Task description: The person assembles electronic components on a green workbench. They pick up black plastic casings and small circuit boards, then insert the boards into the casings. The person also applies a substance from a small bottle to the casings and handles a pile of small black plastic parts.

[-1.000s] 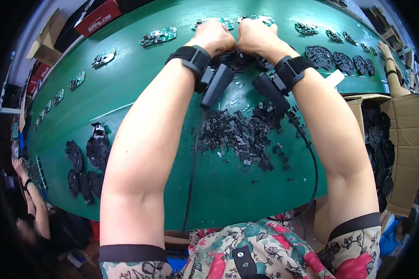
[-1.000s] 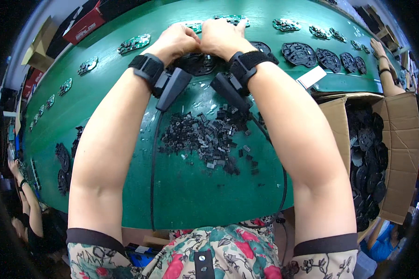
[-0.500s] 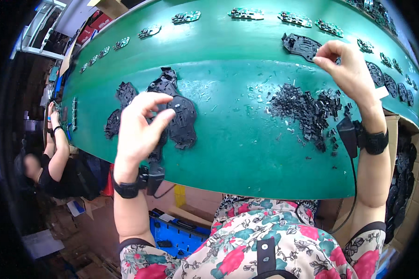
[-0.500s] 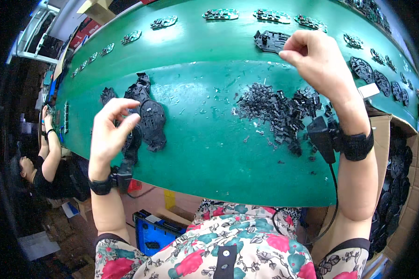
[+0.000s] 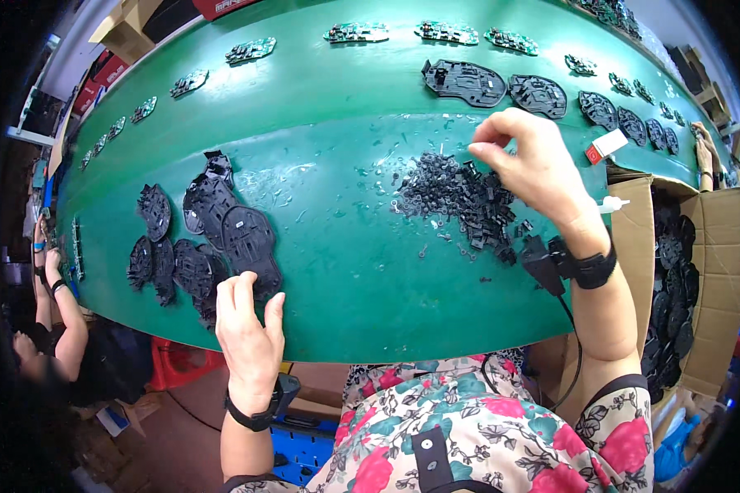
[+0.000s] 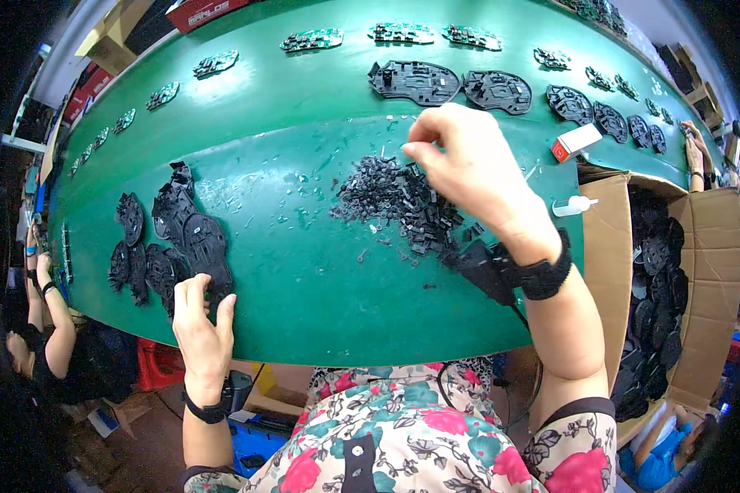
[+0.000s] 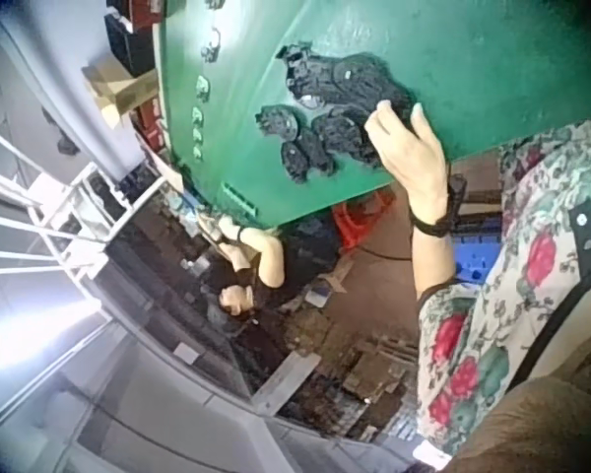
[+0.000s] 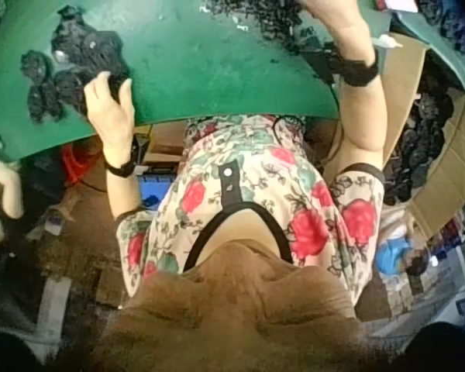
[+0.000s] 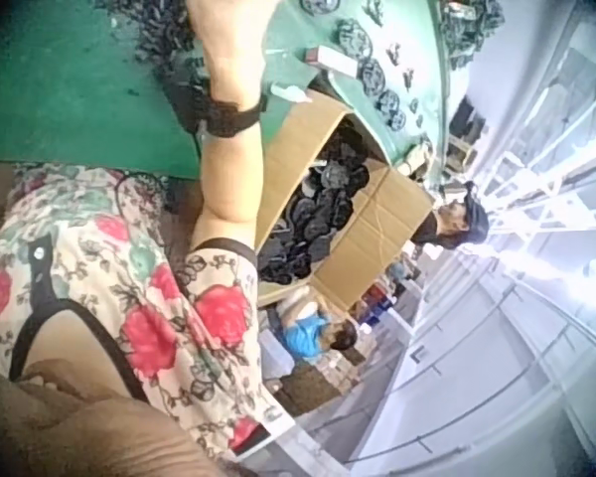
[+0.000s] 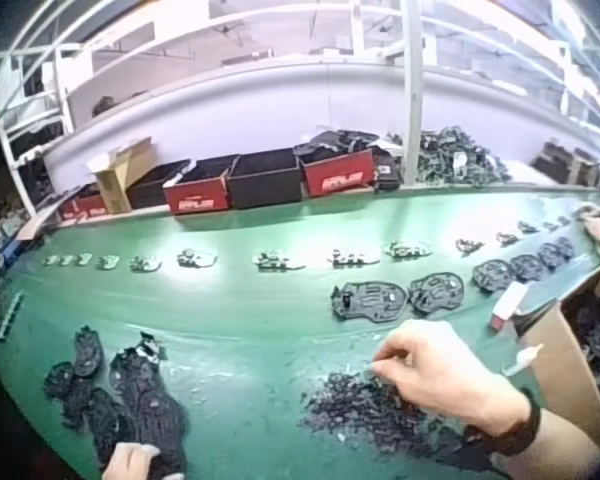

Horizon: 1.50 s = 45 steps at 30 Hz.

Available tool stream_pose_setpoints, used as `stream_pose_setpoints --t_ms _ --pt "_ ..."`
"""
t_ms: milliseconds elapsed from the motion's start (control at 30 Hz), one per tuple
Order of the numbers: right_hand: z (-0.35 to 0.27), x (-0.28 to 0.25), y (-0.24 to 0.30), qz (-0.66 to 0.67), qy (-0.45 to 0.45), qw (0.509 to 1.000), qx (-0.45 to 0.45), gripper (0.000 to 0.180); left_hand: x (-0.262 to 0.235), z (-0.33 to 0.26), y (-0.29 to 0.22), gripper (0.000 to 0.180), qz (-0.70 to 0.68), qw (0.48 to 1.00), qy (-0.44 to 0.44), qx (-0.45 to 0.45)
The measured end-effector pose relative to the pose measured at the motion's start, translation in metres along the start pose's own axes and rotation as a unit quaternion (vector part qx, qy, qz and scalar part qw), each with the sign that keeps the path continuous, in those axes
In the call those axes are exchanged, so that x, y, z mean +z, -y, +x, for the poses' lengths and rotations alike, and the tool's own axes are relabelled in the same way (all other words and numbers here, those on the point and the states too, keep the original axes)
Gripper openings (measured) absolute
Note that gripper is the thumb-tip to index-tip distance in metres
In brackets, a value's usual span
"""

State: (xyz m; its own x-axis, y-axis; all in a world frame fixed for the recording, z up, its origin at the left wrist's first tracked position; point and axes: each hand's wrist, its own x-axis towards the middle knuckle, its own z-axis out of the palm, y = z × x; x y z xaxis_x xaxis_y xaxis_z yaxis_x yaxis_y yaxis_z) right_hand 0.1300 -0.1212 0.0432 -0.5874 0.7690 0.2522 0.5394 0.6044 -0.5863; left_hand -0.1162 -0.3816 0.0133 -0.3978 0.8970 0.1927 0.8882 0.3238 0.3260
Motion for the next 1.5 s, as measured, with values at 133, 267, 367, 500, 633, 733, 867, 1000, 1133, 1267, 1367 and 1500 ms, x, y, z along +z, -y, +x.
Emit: stream_pose_setpoints --t_ms 133,267,367,500,633,733,867,1000,1133,1267,1367,1500 --pt "0.007 0.022 0.008 0.020 0.023 0.999 -0.020 0.011 0.004 0.001 -0.015 0.036 -0.070 0.997 -0.005 0.019" --pt "0.014 0.040 0.018 0.022 0.039 0.997 -0.060 0.007 -0.001 0.028 -0.031 0.033 -0.074 0.993 -0.020 0.092" --pt "0.017 0.052 0.024 0.005 0.058 0.994 -0.093 0.007 0.000 0.062 -0.047 0.031 -0.108 0.986 -0.026 0.123" --pt "0.024 0.067 0.029 -0.041 0.087 0.988 -0.119 0.003 0.016 0.118 -0.049 0.028 -0.077 0.983 -0.035 0.163" --pt "0.032 0.072 0.030 -0.102 0.127 0.975 -0.150 0.003 0.035 0.170 -0.049 0.031 -0.045 0.978 -0.017 0.202" --pt "0.034 0.075 0.030 -0.127 0.133 0.962 -0.200 0.005 0.049 0.198 -0.047 0.032 -0.034 0.972 0.002 0.232" --pt "0.034 0.066 0.032 -0.016 0.119 0.974 -0.191 0.014 0.060 0.228 -0.043 0.036 -0.028 0.970 0.049 0.238" --pt "0.041 0.044 0.033 0.027 0.058 0.980 -0.187 0.015 0.064 0.249 -0.032 0.038 -0.054 0.959 0.091 0.262" --pt "0.055 0.026 0.029 0.050 0.055 0.987 -0.140 0.008 0.062 0.257 -0.027 0.041 -0.068 0.953 0.109 0.273" --pt "0.065 0.021 0.025 0.109 0.026 0.991 -0.080 0.009 0.058 0.262 -0.022 0.042 -0.067 0.947 0.117 0.293" --pt "0.072 0.022 0.024 0.146 0.007 0.989 -0.036 0.011 0.058 0.256 -0.024 0.041 -0.080 0.948 0.040 0.306" --pt "0.089 0.030 0.012 0.186 -0.053 0.981 -0.018 0.014 0.042 0.244 -0.058 0.032 -0.301 0.930 0.118 0.177"
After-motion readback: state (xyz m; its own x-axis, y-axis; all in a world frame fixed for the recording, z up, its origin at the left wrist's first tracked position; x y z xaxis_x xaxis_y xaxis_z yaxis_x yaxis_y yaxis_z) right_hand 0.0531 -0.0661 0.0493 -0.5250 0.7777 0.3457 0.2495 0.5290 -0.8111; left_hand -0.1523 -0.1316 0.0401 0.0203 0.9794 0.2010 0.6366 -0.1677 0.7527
